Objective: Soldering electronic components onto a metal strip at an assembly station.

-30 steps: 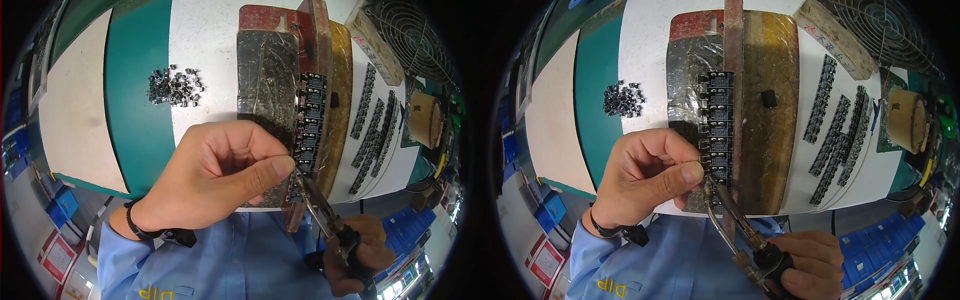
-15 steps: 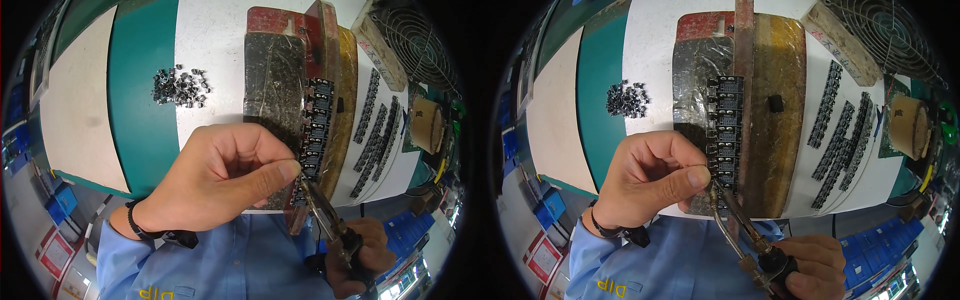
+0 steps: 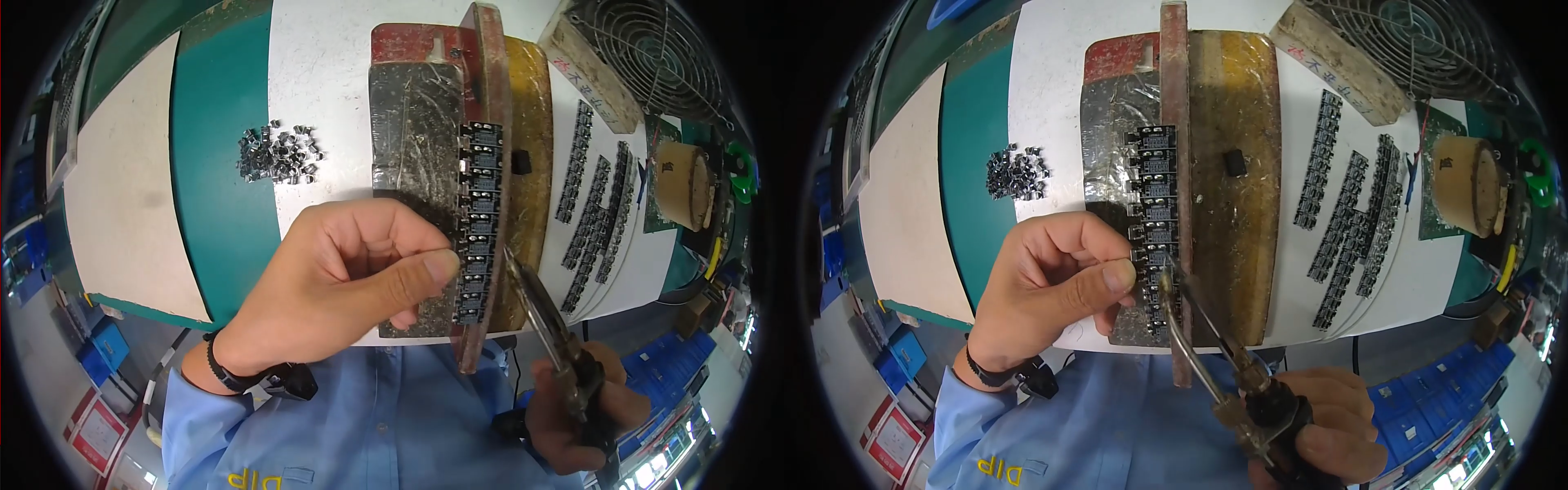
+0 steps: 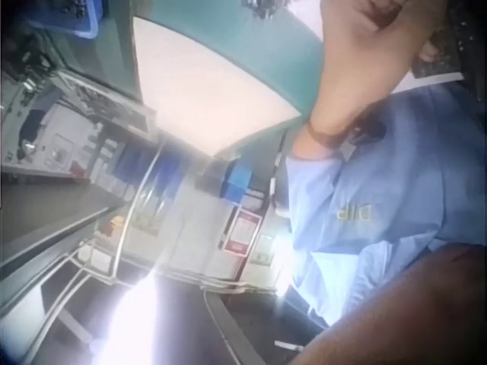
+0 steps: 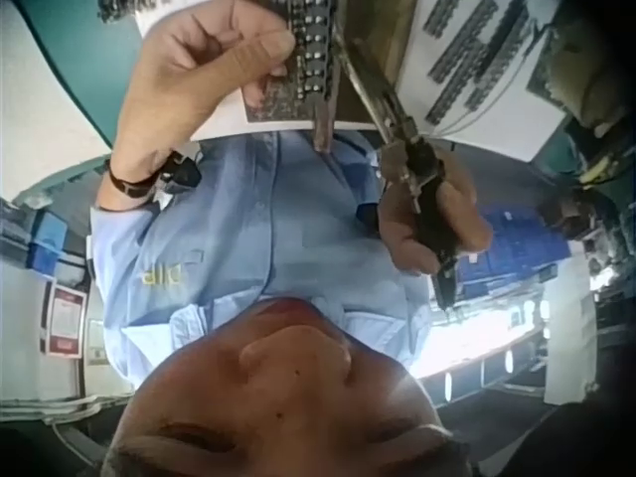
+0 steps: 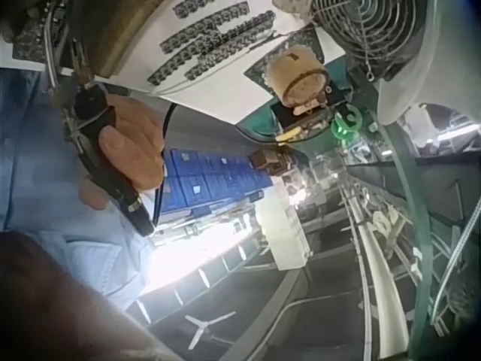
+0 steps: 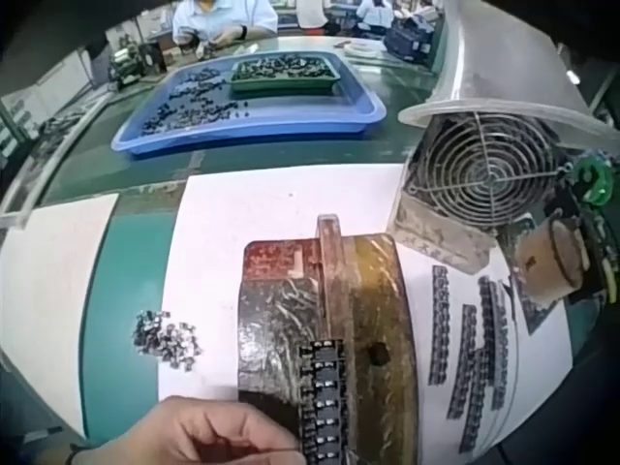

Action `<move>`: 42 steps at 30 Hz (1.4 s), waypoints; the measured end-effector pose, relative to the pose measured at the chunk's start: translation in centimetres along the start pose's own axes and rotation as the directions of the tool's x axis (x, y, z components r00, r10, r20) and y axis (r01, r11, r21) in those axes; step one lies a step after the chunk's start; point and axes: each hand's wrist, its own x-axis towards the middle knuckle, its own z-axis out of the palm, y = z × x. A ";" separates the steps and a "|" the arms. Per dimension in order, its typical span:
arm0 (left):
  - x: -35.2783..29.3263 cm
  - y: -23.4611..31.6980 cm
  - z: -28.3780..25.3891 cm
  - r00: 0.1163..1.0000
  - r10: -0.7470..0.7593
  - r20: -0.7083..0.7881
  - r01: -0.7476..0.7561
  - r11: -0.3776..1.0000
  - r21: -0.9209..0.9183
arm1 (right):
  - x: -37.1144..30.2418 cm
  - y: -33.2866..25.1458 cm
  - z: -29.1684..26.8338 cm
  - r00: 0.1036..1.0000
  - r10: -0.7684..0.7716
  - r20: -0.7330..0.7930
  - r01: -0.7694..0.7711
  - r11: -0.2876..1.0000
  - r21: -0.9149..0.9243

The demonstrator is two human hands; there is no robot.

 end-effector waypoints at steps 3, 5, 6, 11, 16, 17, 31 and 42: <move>0.4 -0.3 -0.2 0.999 0.023 0.034 -0.021 0.998 -0.065 | 3.7 2.1 3.1 0.305 -0.677 0.670 0.950 0.270 -0.159; 0.3 -0.6 -0.6 0.999 0.039 0.033 -0.037 0.997 -0.061 | 3.3 3.4 3.6 0.329 -0.723 0.608 0.944 0.277 -0.181; 0.4 -0.6 -0.7 0.998 0.054 0.043 -0.052 0.997 -0.053 | 3.2 3.8 3.7 0.347 -0.770 0.535 0.938 0.279 -0.207; 0.5 -0.4 -0.7 0.998 0.038 0.050 -0.036 0.999 -0.032 | 3.5 3.9 3.5 0.354 -0.788 0.503 0.935 0.295 -0.197; -0.1 -0.2 0.3 0.998 0.060 0.004 -0.060 0.998 0.016 | 3.7 3.0 3.2 0.332 -0.760 0.558 0.943 0.290 -0.166; -0.2 -0.3 0.3 0.998 0.063 0.002 -0.063 0.998 0.013 | 3.8 2.8 3.3 0.306 -0.734 0.606 0.952 0.245 -0.183; -0.1 -0.6 0.2 0.996 0.086 0.009 -0.087 0.996 0.018 | 5.1 2.4 3.7 0.215 -0.635 0.742 0.976 0.127 -0.174; -0.1 -0.8 0.2 0.995 0.094 0.011 -0.094 0.995 -0.030 | 4.5 2.8 4.2 0.264 -0.707 0.656 0.962 0.146 -0.230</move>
